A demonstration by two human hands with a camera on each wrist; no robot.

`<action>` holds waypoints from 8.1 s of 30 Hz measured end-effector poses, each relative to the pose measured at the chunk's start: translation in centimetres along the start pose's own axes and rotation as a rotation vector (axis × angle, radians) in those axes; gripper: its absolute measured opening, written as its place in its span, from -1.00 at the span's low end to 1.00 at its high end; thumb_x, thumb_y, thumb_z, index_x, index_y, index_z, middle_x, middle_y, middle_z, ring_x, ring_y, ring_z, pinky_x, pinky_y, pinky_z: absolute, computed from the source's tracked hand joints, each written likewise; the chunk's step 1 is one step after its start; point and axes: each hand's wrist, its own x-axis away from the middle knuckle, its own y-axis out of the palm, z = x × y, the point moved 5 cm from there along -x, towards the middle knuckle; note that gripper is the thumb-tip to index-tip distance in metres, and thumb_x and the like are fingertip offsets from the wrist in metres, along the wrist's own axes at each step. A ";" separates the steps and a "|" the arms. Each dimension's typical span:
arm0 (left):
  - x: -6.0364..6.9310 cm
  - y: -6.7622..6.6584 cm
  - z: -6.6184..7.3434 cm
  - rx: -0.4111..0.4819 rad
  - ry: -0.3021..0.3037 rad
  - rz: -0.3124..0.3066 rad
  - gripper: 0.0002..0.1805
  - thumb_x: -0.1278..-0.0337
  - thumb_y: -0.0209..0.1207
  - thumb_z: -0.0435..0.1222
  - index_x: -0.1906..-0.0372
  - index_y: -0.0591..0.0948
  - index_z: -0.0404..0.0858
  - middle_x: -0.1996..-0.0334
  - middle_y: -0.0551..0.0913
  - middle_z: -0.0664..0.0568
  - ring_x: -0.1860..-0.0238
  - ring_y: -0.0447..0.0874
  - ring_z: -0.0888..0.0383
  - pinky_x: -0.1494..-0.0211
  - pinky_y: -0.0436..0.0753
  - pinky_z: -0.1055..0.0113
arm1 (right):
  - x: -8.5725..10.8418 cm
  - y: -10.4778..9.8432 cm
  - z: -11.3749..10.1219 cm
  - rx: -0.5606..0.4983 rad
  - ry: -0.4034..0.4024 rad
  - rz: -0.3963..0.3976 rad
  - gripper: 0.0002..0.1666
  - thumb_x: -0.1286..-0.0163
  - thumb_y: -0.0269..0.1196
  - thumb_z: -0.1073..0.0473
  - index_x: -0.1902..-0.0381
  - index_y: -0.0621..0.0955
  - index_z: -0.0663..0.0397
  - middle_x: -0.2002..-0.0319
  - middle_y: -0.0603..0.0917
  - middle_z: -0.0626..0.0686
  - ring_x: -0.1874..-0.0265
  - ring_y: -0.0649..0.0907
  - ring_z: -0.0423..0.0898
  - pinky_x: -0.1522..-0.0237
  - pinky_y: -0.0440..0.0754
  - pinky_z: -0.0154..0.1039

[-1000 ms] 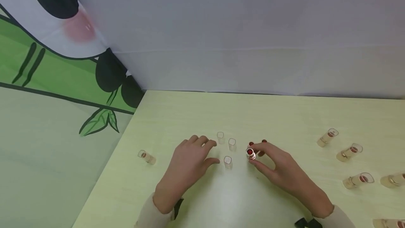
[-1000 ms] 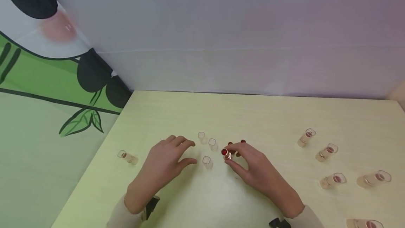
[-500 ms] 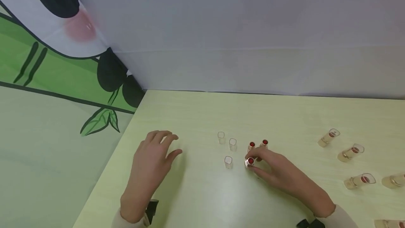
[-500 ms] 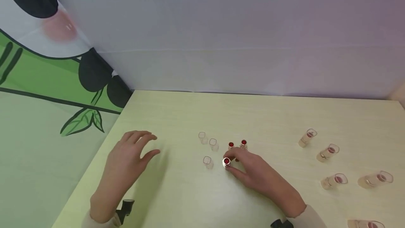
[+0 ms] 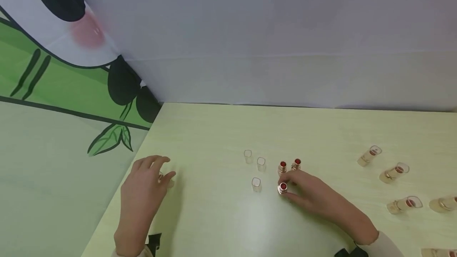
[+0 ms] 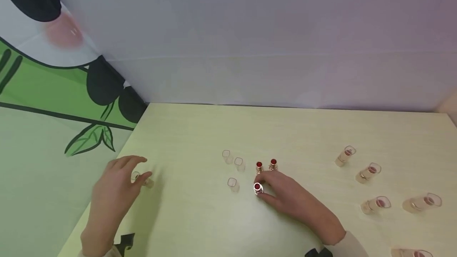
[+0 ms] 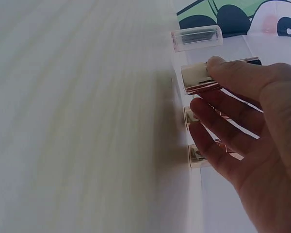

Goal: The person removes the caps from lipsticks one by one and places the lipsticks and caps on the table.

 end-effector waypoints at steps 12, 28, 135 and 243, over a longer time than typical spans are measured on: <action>0.5 1.5 -2.3 -0.028 -0.120 -0.192 -0.58 -0.18 0.47 -0.19 -0.13 0.69 -0.18 0.10 0.78 -0.12 0.30 0.72 -0.07 0.48 0.53 0.19 | 0.1 0.2 0.7 0.018 0.039 -0.039 -0.62 -0.29 0.49 0.28 0.05 0.62 -0.24 0.13 0.64 -0.31 0.08 0.64 -0.29 -0.03 0.65 -0.30; 0.9 3.2 -3.1 -0.011 -0.148 -0.229 -0.72 -0.22 0.43 -0.30 -0.02 0.71 -0.16 0.19 0.83 -0.03 0.38 0.75 -0.02 0.50 0.50 0.22 | -0.1 1.0 1.2 0.055 0.025 -0.054 -0.63 -0.27 0.47 0.30 0.09 0.61 -0.22 0.16 0.59 -0.32 0.12 0.57 -0.34 0.00 0.61 -0.29; 0.6 4.0 17.5 0.427 0.821 0.373 -0.67 -0.04 0.53 -0.03 0.19 0.76 -0.13 0.32 0.82 0.23 0.44 0.68 0.33 0.37 0.59 0.58 | -1.4 -2.3 -4.0 0.014 -0.369 0.379 -0.60 -0.65 0.11 -0.04 -0.12 0.66 0.14 -0.01 0.72 -0.08 0.05 0.66 -0.19 0.03 0.62 -0.56; -1.0 10.3 13.4 -0.004 0.566 -0.110 -0.67 0.11 0.58 0.03 0.38 0.70 -0.03 0.54 0.70 0.26 0.58 0.52 0.23 0.50 0.39 0.47 | -1.1 -2.6 -2.7 0.030 -0.333 0.415 -0.58 -0.63 0.12 -0.08 -0.05 0.66 0.15 0.03 0.73 -0.08 0.10 0.67 -0.22 0.00 0.64 -0.49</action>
